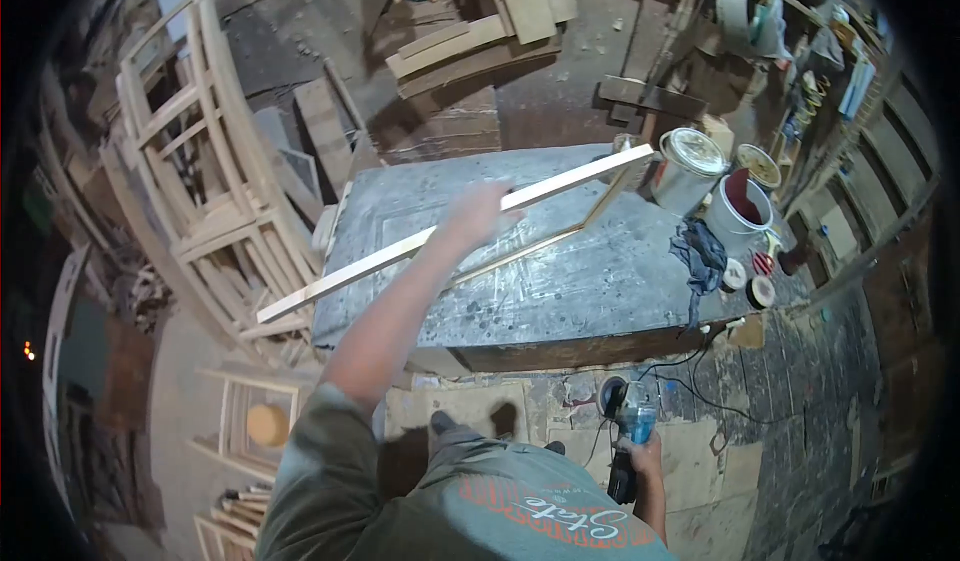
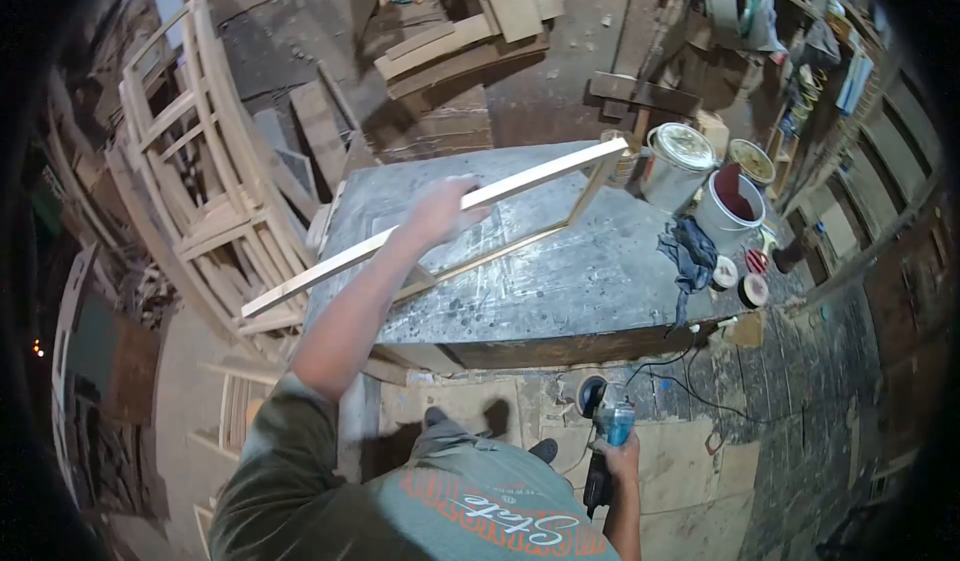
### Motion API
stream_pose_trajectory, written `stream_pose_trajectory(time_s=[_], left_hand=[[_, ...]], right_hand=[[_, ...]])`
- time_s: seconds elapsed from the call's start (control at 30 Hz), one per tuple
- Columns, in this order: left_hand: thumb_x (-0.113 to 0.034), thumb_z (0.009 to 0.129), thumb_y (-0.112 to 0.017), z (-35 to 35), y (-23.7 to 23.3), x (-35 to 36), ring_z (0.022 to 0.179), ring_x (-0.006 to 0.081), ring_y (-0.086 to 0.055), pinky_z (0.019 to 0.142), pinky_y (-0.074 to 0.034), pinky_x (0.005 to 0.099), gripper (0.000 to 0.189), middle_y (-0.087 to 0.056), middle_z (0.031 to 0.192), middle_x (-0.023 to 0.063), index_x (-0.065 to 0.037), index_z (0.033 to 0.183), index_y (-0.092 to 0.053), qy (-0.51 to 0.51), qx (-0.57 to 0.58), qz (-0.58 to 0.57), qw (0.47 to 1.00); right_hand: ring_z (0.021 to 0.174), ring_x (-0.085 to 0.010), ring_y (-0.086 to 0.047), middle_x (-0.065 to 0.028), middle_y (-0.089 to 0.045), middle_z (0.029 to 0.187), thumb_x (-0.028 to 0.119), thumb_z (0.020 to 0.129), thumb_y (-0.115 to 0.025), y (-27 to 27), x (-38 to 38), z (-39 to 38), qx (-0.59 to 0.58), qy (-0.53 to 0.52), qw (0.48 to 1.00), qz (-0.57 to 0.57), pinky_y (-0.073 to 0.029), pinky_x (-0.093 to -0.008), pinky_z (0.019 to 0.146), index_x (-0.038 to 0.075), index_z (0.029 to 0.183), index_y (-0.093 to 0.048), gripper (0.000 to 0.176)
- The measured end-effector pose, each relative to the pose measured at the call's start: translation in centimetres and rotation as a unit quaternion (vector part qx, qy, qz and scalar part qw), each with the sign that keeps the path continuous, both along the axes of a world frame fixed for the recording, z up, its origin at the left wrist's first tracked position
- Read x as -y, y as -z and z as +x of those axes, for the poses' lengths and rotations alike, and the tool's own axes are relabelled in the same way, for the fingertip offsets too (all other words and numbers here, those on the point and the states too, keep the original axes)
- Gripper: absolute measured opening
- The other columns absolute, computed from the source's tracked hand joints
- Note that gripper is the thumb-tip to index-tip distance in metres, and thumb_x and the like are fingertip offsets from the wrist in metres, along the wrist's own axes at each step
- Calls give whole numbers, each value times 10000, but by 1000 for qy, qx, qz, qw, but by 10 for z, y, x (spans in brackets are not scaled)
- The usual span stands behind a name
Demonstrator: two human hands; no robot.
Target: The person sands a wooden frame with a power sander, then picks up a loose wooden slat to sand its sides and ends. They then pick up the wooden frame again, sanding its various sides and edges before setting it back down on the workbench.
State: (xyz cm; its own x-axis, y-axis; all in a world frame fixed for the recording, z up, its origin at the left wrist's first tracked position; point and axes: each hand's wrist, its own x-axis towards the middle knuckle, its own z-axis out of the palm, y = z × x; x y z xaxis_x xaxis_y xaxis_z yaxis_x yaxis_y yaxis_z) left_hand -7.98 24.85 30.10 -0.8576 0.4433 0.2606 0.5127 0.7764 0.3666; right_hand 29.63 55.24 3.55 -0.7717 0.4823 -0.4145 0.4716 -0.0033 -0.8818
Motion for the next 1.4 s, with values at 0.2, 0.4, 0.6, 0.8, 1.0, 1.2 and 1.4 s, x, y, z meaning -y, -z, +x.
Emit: stream_pose_trajectory(time_s=[0.2,0.4,0.6,0.8,1.0,1.2,1.4], left_hand=[[-583,828,-636,-40,-22,-7,900,362,-672,847,-514,456,628,-700,959,206,-10,1083,-675,6,58,-35,998],[-555,793,-715,-82,-102,67,592,185,-627,563,-505,349,548,-669,726,101,-32,955,-712,-116,-40,81,989],[-384,972,-587,-76,-192,138,548,167,-506,511,-466,319,390,-524,692,72,1,995,-527,-86,186,604,770],[-304,1037,-441,-50,-188,108,1200,475,-524,1048,-443,592,438,-510,1289,306,62,1269,-378,-37,152,760,631],[-280,1029,-472,-75,-83,115,1314,425,-427,1045,-429,616,540,-363,1427,236,28,1424,-269,-127,91,806,571],[-300,1030,-463,-59,43,177,1270,437,-476,1006,-490,554,500,-377,1420,278,35,1372,-318,-167,109,848,491],[-404,948,-595,3,14,192,901,349,-692,811,-589,407,534,-634,1081,261,35,1214,-447,-273,276,563,729]], right_hand=[[746,-180,-622,-65,-652,891,69,576,-765,2,-19,4,10,23,998,-57,-518,-327,684,15,1073,-581,532],[740,-188,-621,-60,-646,890,44,607,-749,-9,-27,-6,-16,51,996,-72,-514,-323,692,18,1073,-572,500],[779,-194,-618,-79,-644,936,89,621,-759,-11,-33,-17,-42,63,997,-33,-504,-325,728,-14,1122,-558,549],[785,-195,-624,-78,-643,945,78,627,-749,-8,-43,-20,-46,37,998,-35,-507,-325,732,-7,1119,-557,536],[787,-198,-629,-79,-641,944,70,634,-729,-15,-35,-23,-51,46,997,-43,-508,-322,738,-1,1117,-559,517],[796,-192,-640,-75,-652,934,64,648,-725,-10,-31,-19,-54,50,997,-18,-513,-319,742,7,1093,-580,470],[796,-182,-644,-63,-666,916,60,648,-734,-24,-31,-26,-38,7,998,-44,-513,-315,740,17,1079,-591,456]])
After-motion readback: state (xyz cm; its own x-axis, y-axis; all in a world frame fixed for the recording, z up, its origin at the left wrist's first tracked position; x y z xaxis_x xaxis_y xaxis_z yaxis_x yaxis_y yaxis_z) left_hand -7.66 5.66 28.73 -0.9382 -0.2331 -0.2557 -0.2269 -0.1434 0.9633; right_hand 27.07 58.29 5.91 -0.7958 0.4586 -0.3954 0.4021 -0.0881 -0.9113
